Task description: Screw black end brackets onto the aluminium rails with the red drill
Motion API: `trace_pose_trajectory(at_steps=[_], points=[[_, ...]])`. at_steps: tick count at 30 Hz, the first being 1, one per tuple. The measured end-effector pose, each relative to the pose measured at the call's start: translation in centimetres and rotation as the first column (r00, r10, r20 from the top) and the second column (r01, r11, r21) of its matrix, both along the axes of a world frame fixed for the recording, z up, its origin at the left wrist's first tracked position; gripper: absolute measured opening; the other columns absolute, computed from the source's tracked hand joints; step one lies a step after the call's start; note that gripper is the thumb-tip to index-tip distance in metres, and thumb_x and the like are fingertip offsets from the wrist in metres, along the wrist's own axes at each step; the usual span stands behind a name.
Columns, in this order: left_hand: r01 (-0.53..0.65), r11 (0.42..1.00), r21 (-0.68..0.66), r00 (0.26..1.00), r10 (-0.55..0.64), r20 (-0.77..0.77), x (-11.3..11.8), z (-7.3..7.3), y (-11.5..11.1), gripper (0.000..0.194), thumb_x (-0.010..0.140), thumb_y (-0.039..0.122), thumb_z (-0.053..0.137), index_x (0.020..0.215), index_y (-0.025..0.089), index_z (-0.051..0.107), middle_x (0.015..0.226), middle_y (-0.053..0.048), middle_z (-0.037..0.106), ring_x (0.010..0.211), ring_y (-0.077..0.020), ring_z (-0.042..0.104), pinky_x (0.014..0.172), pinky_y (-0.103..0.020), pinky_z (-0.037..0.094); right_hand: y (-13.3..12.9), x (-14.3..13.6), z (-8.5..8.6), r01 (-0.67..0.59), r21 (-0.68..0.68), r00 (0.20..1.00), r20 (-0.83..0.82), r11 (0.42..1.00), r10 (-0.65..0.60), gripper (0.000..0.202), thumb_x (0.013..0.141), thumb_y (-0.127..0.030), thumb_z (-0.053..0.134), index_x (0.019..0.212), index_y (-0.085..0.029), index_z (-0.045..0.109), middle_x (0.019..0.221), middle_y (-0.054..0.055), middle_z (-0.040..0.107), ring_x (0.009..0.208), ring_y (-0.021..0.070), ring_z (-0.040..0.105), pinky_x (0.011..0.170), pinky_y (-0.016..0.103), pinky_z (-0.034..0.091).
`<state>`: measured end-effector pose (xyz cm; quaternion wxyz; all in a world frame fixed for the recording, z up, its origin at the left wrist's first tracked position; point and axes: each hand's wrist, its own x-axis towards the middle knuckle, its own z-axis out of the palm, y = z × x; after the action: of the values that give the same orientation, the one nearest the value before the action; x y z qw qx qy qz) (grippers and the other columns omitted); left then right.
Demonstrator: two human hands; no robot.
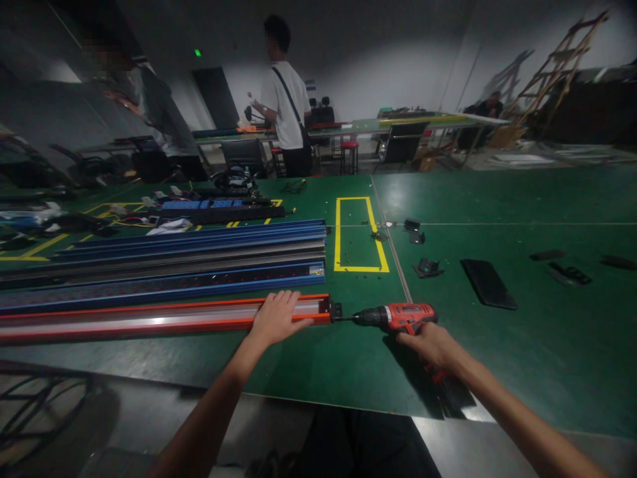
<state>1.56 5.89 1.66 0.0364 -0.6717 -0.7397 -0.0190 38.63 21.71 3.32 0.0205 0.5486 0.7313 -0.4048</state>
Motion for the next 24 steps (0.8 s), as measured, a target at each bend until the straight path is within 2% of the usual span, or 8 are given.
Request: trace_pose_trajectory(at_steps=[4,9,13,17,24], points=[[-0.015,1.000,-0.013,1.000,0.015,-0.015,0.3,0.4,0.0,0.085,0.096,0.085,0.034,0.135,0.015,0.062,0.124,-0.019,0.070,0.113,-0.0375,0.063,0.094,-0.048,0.046,0.3,-0.1,-0.2,-0.001,-0.004,0.999,0.036,1.000,0.001,0.037,0.085,-0.052,0.067,0.065,-0.022,0.060,0.063,0.008,0.067,0.055,0.0198,0.062,0.051,0.031,0.045],[-0.020,1.000,-0.001,1.000,0.020,0.004,0.3,0.4,0.2,0.088,0.094,0.087,0.038,0.137,0.013,0.061,0.127,-0.019,0.069,0.113,-0.0379,0.063,0.094,-0.048,0.045,0.6,-0.1,-0.3,-0.010,-0.027,1.000,0.010,1.000,0.010,0.038,0.082,-0.056,0.069,0.065,-0.023,0.061,0.060,0.009,0.067,0.054,0.0222,0.062,0.051,0.033,0.046],[-0.028,1.000,0.002,1.000,0.028,0.003,0.4,0.3,0.2,0.090,0.094,0.088,0.035,0.137,0.013,0.060,0.126,-0.018,0.069,0.114,-0.0376,0.063,0.095,-0.049,0.045,0.9,0.4,-1.3,-0.042,-0.027,0.999,0.008,0.999,0.042,0.042,0.086,-0.058,0.064,0.062,-0.023,0.058,0.062,0.009,0.066,0.053,0.0206,0.061,0.053,0.034,0.047],[-0.027,1.000,0.012,1.000,0.027,-0.002,0.5,0.3,0.2,0.092,0.093,0.090,0.034,0.138,0.014,0.060,0.126,-0.018,0.069,0.113,-0.0365,0.063,0.096,-0.048,0.045,1.4,0.6,-2.2,-0.007,-0.045,1.000,0.029,0.999,0.008,0.043,0.085,-0.062,0.063,0.067,-0.023,0.061,0.063,0.009,0.067,0.055,0.0224,0.063,0.052,0.035,0.049],[-0.022,1.000,0.018,1.000,0.022,0.002,0.6,0.6,0.3,0.091,0.092,0.090,0.032,0.135,0.015,0.061,0.122,-0.017,0.070,0.110,-0.0356,0.063,0.094,-0.047,0.045,1.6,0.3,-1.8,-0.027,-0.025,0.998,0.060,0.999,0.028,0.042,0.084,-0.061,0.063,0.065,-0.023,0.061,0.062,0.010,0.068,0.055,0.0226,0.064,0.052,0.034,0.049]])
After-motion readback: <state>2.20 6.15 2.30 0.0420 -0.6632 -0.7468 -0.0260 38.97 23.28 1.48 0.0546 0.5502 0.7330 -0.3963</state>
